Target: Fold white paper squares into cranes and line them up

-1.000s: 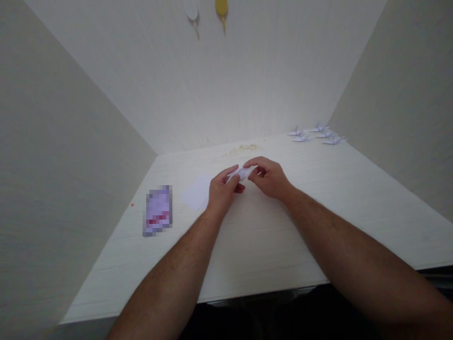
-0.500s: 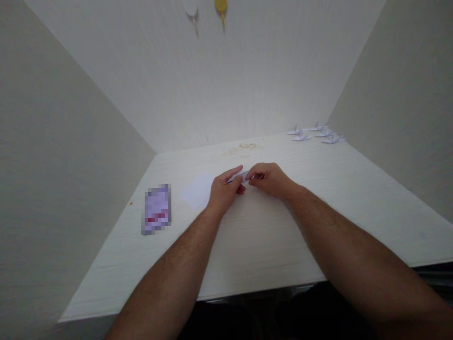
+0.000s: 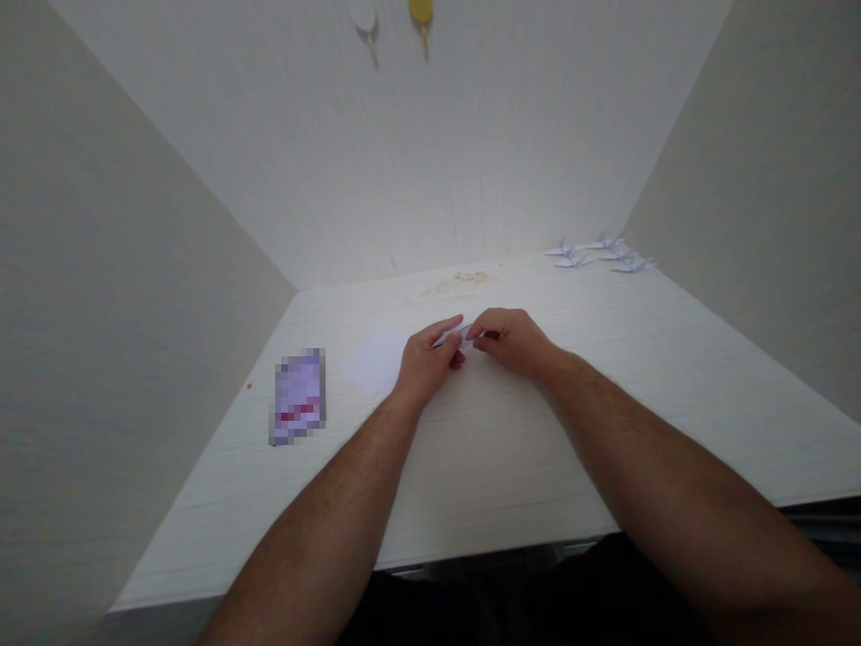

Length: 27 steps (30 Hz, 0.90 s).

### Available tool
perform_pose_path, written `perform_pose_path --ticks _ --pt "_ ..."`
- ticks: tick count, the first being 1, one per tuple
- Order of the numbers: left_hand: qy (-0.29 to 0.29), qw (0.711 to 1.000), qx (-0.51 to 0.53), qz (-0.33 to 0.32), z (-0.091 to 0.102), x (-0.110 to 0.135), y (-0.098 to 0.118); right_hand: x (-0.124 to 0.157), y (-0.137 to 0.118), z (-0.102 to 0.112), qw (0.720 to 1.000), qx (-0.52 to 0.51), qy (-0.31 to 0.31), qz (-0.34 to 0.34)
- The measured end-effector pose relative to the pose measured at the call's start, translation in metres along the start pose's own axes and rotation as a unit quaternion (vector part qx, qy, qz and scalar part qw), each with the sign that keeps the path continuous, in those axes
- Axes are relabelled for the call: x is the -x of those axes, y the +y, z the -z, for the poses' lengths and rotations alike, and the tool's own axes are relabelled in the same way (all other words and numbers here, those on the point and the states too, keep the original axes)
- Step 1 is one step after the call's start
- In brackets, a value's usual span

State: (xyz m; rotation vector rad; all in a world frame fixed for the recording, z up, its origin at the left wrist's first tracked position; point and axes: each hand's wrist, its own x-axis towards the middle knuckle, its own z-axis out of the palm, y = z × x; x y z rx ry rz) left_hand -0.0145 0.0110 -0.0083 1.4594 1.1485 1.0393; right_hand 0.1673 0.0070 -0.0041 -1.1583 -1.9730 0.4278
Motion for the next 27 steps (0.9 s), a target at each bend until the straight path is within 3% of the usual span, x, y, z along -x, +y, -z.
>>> perform_pose_path --ticks 9,17,27 --pt "-0.013 1.0 0.019 -0.001 0.002 0.0 -0.001 0.001 -0.003 -0.002 0.997 -0.06 -0.013 -0.046" --pt "-0.005 0.999 0.043 -0.008 -0.001 0.0 -0.001 0.001 -0.001 -0.002 0.995 -0.061 0.041 -0.062" --pt "-0.024 0.999 0.023 -0.015 0.001 0.001 -0.002 0.002 0.001 -0.013 0.963 -0.208 0.096 -0.141"
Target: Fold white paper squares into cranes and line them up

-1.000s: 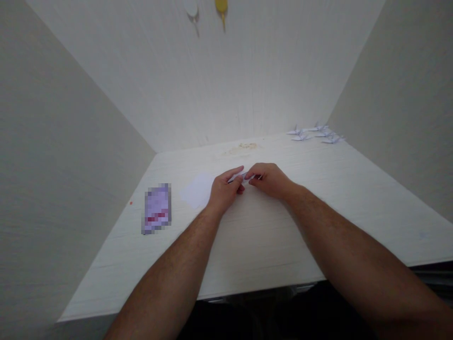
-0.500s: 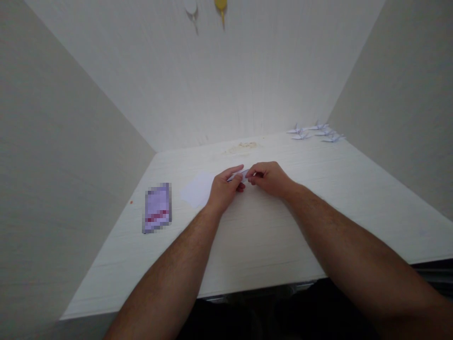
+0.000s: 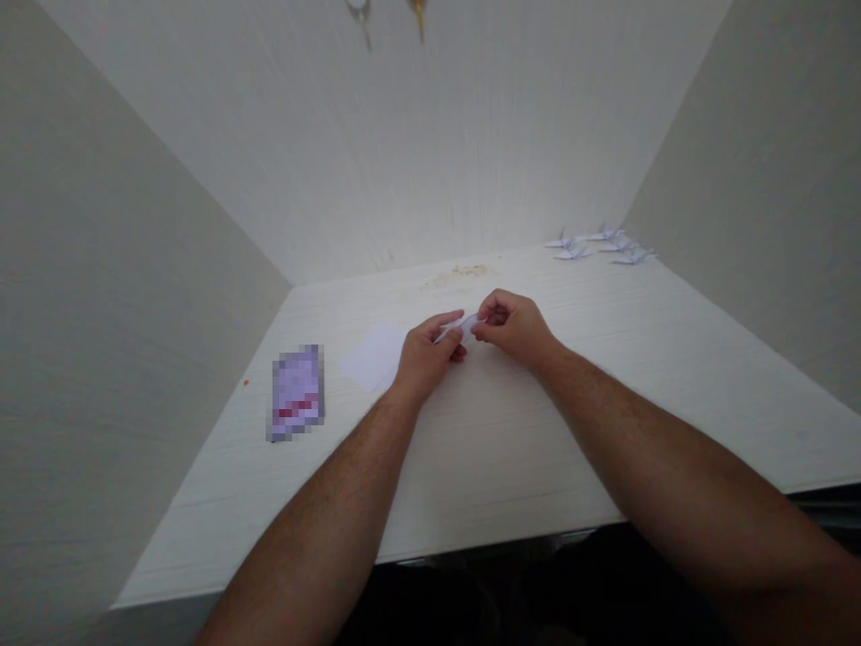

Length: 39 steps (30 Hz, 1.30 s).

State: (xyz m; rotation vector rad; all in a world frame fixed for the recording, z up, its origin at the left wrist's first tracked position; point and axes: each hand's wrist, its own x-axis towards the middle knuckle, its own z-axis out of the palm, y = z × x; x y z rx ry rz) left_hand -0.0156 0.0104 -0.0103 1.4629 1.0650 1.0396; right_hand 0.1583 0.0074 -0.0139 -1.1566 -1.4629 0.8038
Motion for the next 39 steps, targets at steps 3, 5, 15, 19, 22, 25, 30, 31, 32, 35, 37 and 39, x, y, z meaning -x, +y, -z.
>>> perform_pose_path --ticks 3,5,15,19,22,25,30,31,32,35,37,39 --pt "-0.001 1.0 0.014 0.005 0.0 0.0 0.0 0.0 -0.001 -0.003 0.997 -0.079 -0.01 -0.016" --pt "-0.003 0.999 0.038 0.007 -0.001 0.0 0.0 0.0 -0.002 -0.004 0.994 -0.098 -0.02 -0.031" --pt "-0.016 0.997 0.072 0.008 0.0 0.0 -0.002 -0.001 -0.006 -0.005 0.99 -0.121 -0.02 -0.068" --pt "-0.009 0.998 0.069 0.011 -0.001 0.001 -0.001 -0.001 -0.007 -0.006 0.988 -0.133 -0.01 -0.074" --pt "-0.007 0.998 0.067 0.016 -0.002 0.001 0.001 -0.001 -0.008 -0.006 0.987 -0.141 -0.007 -0.079" --pt "-0.008 0.998 0.058 0.012 -0.002 0.0 0.001 0.0 -0.01 -0.007 0.985 -0.154 -0.007 -0.081" --pt "-0.008 0.999 0.05 0.01 0.0 0.0 0.0 0.002 -0.01 -0.008 0.985 -0.151 -0.013 -0.08" --pt "-0.006 0.999 0.045 0.008 0.0 0.0 0.0 0.002 -0.01 -0.008 0.986 -0.146 -0.014 -0.081" --pt "-0.002 0.999 0.038 0.005 0.001 0.0 0.0 0.002 -0.009 -0.008 0.987 -0.141 -0.014 -0.082" --pt "0.013 1.0 0.014 -0.007 0.001 0.0 0.0 0.003 -0.009 -0.008 0.988 -0.127 -0.016 -0.082" --pt "0.022 1.0 0.008 -0.013 0.001 0.0 0.0 0.004 -0.01 -0.009 0.99 -0.113 -0.019 -0.077" --pt "0.028 0.999 0.017 -0.014 0.001 0.0 -0.001 0.005 -0.011 -0.009 0.993 -0.094 -0.015 -0.067"
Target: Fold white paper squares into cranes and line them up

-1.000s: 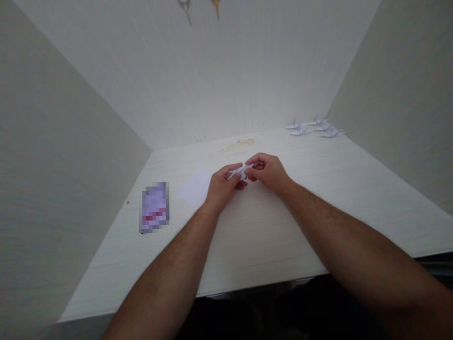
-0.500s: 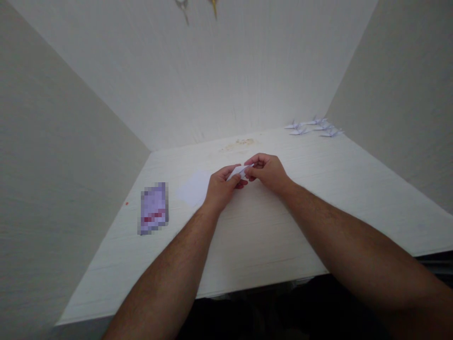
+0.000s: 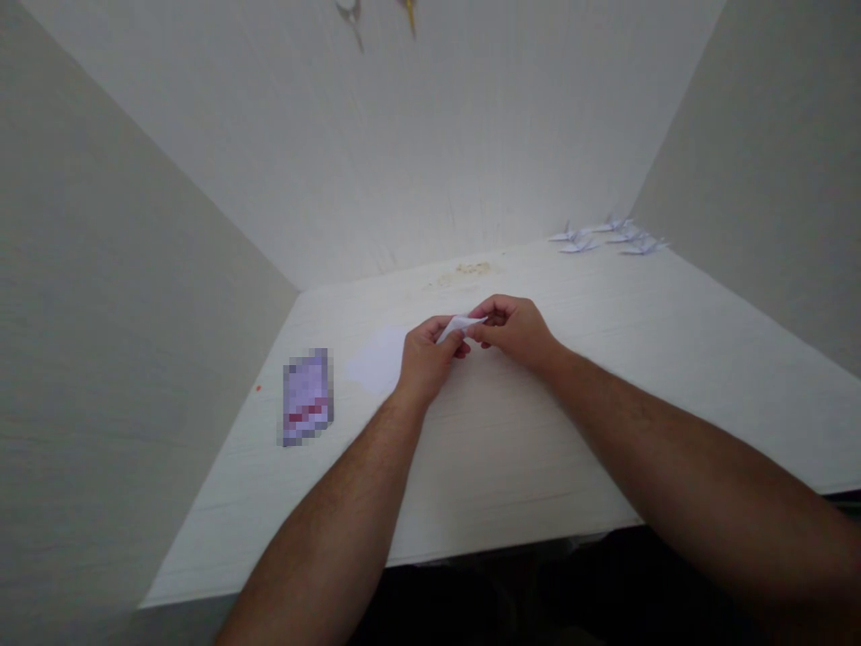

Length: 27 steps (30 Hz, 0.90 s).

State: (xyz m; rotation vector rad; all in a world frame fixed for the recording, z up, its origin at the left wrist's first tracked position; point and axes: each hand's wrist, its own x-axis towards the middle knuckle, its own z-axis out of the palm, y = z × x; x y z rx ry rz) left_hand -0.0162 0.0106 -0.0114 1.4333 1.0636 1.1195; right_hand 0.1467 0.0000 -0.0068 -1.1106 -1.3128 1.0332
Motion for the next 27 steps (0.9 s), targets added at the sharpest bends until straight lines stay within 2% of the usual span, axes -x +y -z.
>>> perform_pose_path --ticks 8,14,23,27 --pt "-0.01 0.997 0.074 -0.011 0.0004 -0.0007 -0.005 0.0023 -0.0006 -0.0029 0.994 0.065 0.052 0.066" --pt "-0.021 0.996 0.088 -0.024 0.0004 0.001 -0.0029 0.0025 0.0012 -0.0048 0.991 0.094 0.054 0.083" --pt "-0.012 0.996 0.089 -0.025 -0.0009 0.0007 -0.0043 0.0037 -0.0054 -0.0085 0.997 -0.055 0.047 0.036" --pt "-0.026 0.997 0.074 -0.014 -0.0006 0.0022 -0.0031 0.0037 -0.0068 -0.0097 0.996 -0.072 0.053 0.018"
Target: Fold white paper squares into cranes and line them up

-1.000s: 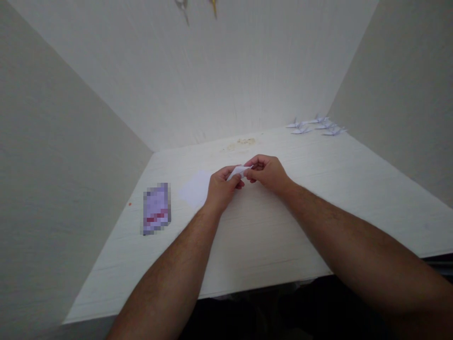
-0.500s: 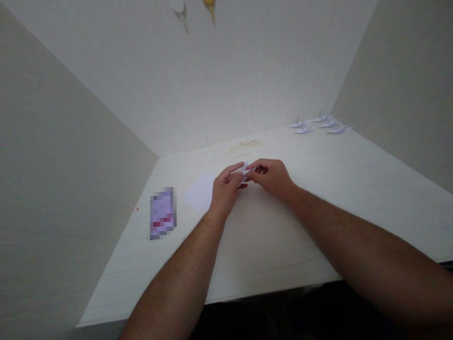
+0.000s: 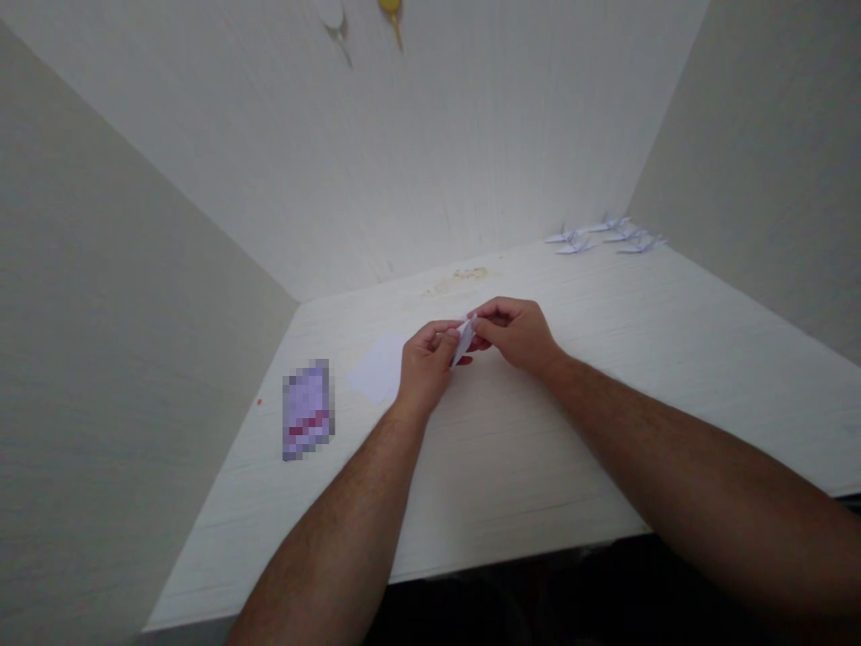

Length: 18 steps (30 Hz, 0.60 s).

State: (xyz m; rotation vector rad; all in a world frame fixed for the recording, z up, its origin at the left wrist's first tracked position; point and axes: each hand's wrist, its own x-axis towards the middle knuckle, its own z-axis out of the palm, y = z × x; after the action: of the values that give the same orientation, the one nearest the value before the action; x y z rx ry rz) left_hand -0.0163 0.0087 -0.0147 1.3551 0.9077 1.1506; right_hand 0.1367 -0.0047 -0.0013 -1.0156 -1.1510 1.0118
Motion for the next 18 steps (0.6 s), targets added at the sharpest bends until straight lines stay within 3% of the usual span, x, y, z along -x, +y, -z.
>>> perform_pose_path --ticks 18 --pt "-0.012 0.999 -0.022 0.021 -0.004 0.0023 0.0048 0.0013 -0.004 -0.0003 0.997 0.044 0.029 0.048"
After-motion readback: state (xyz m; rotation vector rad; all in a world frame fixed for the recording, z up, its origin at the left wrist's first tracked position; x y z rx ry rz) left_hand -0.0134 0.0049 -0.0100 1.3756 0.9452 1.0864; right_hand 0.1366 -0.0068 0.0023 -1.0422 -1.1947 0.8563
